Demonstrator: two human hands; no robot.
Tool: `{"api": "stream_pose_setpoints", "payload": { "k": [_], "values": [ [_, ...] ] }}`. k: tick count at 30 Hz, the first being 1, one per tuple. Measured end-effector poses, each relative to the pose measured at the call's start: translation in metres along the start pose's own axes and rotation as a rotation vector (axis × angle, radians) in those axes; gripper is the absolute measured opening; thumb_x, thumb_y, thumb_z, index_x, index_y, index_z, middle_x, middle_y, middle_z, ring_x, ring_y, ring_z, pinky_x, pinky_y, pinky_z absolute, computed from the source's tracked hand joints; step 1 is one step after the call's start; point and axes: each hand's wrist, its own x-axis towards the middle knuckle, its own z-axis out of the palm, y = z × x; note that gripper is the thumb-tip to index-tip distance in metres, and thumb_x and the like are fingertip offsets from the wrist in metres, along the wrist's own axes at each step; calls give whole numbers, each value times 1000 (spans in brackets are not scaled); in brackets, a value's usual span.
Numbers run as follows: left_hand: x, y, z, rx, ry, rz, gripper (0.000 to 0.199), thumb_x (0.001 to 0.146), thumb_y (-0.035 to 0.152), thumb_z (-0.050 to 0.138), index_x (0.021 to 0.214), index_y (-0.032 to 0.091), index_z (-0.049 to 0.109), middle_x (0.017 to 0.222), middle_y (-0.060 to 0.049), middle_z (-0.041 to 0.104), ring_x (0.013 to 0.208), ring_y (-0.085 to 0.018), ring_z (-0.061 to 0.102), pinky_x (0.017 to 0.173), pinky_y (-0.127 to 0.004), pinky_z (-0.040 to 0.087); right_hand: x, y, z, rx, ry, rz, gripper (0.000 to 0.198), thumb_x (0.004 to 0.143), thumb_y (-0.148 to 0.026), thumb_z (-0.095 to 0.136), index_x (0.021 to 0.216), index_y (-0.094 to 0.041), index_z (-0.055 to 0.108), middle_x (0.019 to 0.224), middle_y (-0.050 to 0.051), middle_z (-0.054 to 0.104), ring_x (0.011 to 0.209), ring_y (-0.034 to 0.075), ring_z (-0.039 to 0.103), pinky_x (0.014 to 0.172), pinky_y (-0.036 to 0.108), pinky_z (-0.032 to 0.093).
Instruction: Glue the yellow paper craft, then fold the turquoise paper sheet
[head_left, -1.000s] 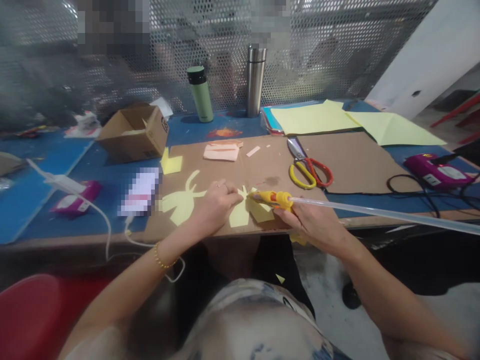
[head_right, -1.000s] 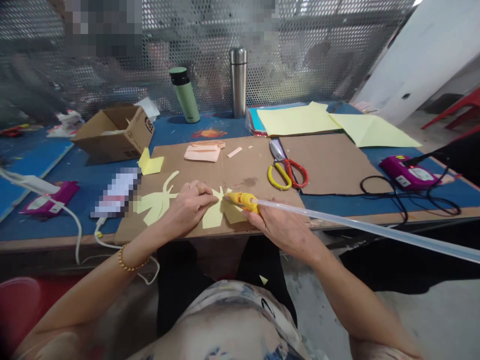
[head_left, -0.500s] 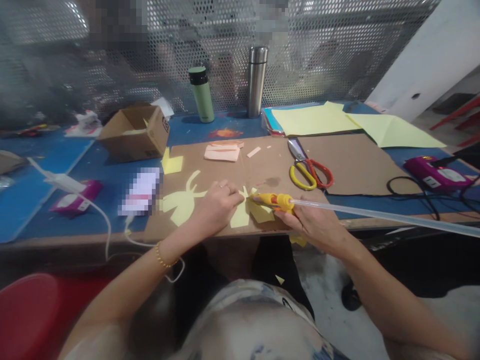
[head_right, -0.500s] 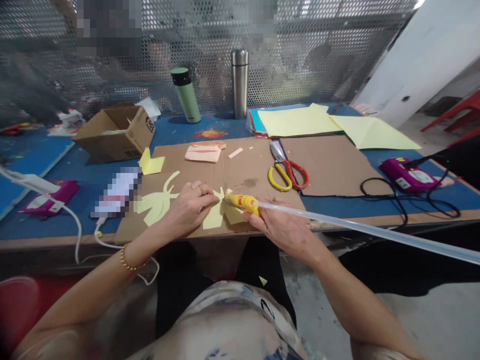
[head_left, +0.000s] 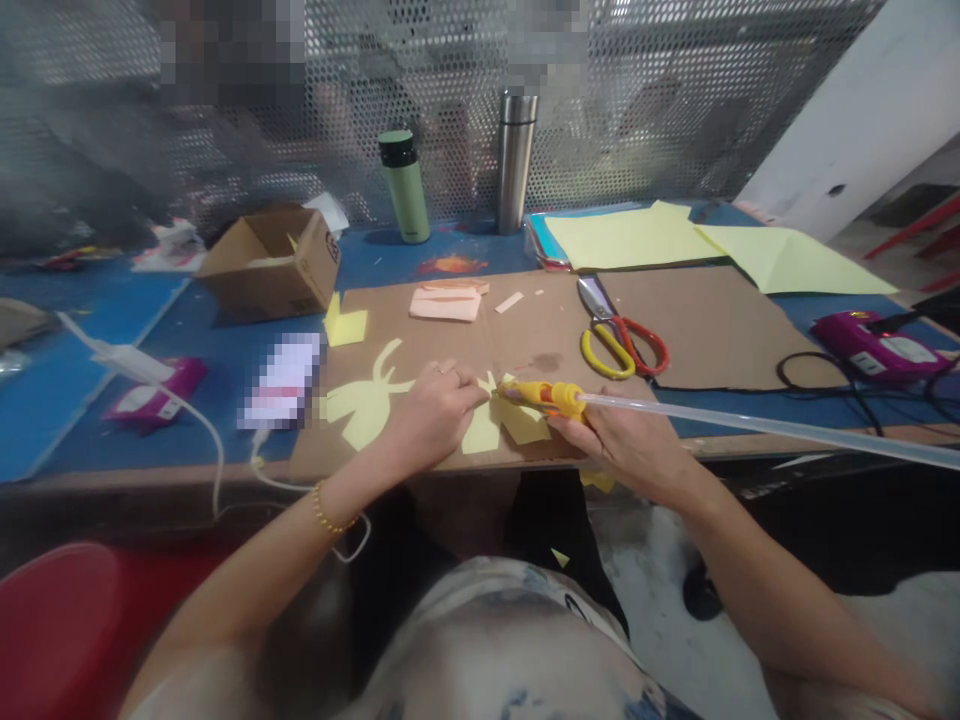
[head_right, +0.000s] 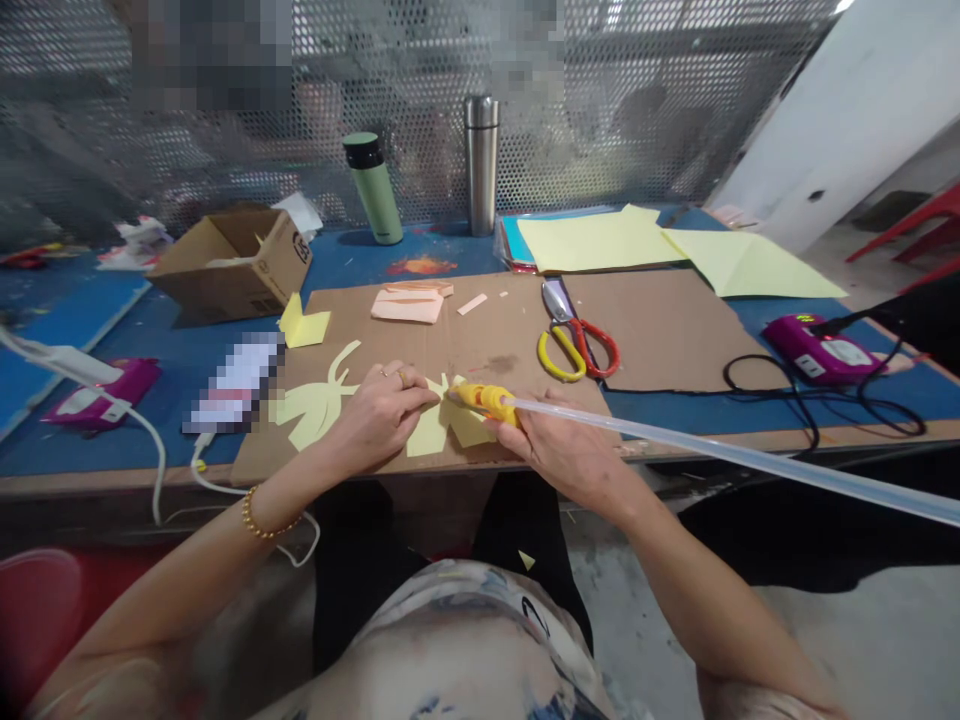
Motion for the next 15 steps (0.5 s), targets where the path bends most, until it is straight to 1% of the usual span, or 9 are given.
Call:
{"api": "stream_pose_setpoints", "payload": {
  "k": [2,5,6,8,10,11,13,15],
  "values": [
    [0,0,0,0,7,-2,28,97,7,48,93,18,74,95,-8,71,91,-24,55,81,-39,38,-1,0,-3,35,9,-47,74,110,-58,15,82,-20,71,63,6,60,56,20,48,57,33,24],
    [0,0,0,-4,15,-3,28,96,7,49,91,18,74,94,-7,71,91,-23,56,81,-38,38,-4,2,-5,77,-17,-116,69,111,-53,17,81,-20,71,65,5,61,61,19,50,62,33,28],
    [0,0,0,-6,15,-3,28,96,7,49,90,18,74,94,-8,71,91,-23,56,81,-38,38,-4,2,-5,76,-30,-113,68,111,-52,18,83,-20,71,66,6,61,62,20,51,62,33,29],
    [1,0,0,-10,9,-6,29,96,8,49,90,18,74,95,-8,71,92,-24,56,81,-38,38,-5,3,-4,58,-44,-64,66,111,-54,21,88,-19,72,66,6,61,64,20,52,61,32,28],
    [1,1,0,-13,3,-16,29,96,7,48,90,18,74,94,-8,72,91,-24,56,81,-39,38,-4,4,-1,36,-40,-6,64,110,-57,24,92,-19,73,66,5,61,63,20,52,60,32,27],
    [1,1,0,-17,-2,-21,29,95,7,48,90,18,74,95,-8,72,91,-24,57,81,-39,39,-4,4,-1,33,-37,-1,62,110,-57,26,93,-19,73,67,5,62,63,20,51,59,32,27],
    [1,1,0,-32,-15,-25,29,93,6,48,92,18,74,96,-9,73,92,-24,58,82,-40,39,-4,4,0,44,-31,-44,59,110,-53,26,94,-22,74,70,5,63,63,20,51,60,32,27],
    [1,-1,-3,-62,-22,-30,30,93,6,47,96,18,74,98,-9,73,94,-24,59,84,-40,41,-3,3,-1,55,-40,-125,58,112,-46,24,95,-23,75,72,5,64,64,20,51,61,32,28]
  ]
}}
